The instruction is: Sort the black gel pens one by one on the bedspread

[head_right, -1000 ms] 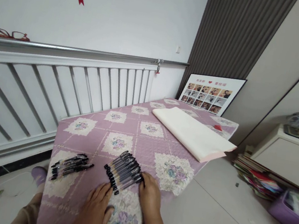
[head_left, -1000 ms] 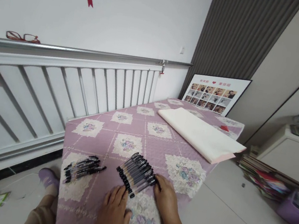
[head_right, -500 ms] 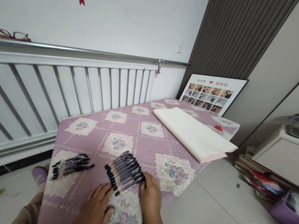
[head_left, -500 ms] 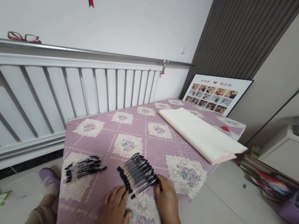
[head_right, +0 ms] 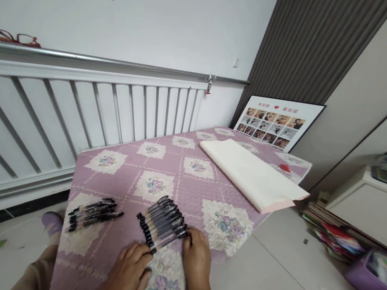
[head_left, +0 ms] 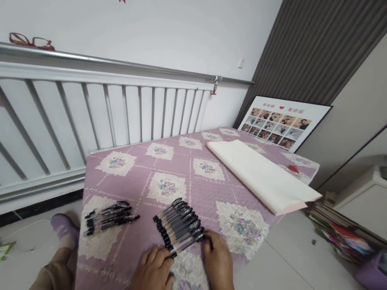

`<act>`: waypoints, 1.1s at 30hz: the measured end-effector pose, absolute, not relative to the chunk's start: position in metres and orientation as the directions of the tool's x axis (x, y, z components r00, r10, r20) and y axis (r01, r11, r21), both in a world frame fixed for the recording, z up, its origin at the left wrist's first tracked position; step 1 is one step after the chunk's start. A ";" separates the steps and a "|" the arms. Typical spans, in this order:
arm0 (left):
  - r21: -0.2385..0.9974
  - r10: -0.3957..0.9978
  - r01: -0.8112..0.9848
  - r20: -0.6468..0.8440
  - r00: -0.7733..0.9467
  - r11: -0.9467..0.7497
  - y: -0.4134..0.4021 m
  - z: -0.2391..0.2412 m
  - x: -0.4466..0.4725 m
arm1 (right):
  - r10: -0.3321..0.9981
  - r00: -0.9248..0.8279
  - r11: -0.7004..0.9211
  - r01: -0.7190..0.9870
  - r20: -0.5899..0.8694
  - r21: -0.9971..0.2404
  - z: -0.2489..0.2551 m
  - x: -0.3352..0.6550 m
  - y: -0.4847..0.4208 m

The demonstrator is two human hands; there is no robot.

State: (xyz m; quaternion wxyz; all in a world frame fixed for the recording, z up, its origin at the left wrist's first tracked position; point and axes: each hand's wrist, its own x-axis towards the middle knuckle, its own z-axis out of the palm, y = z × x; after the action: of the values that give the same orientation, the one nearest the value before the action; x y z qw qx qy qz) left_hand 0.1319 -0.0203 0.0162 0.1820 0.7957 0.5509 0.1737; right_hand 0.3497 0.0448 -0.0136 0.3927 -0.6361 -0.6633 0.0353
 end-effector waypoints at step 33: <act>0.386 0.976 0.920 0.163 -0.146 0.073 -0.005 -0.001 0.000 | 0.885 0.417 -0.034 0.503 0.207 -0.864 0.001 0.300 0.029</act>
State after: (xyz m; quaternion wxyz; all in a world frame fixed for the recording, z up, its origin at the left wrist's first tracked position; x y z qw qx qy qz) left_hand 0.0002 -0.0051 -0.0011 0.0689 0.6499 0.7292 0.2030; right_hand 0.2995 0.0294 0.0006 0.4805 -0.6911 -0.5019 0.1989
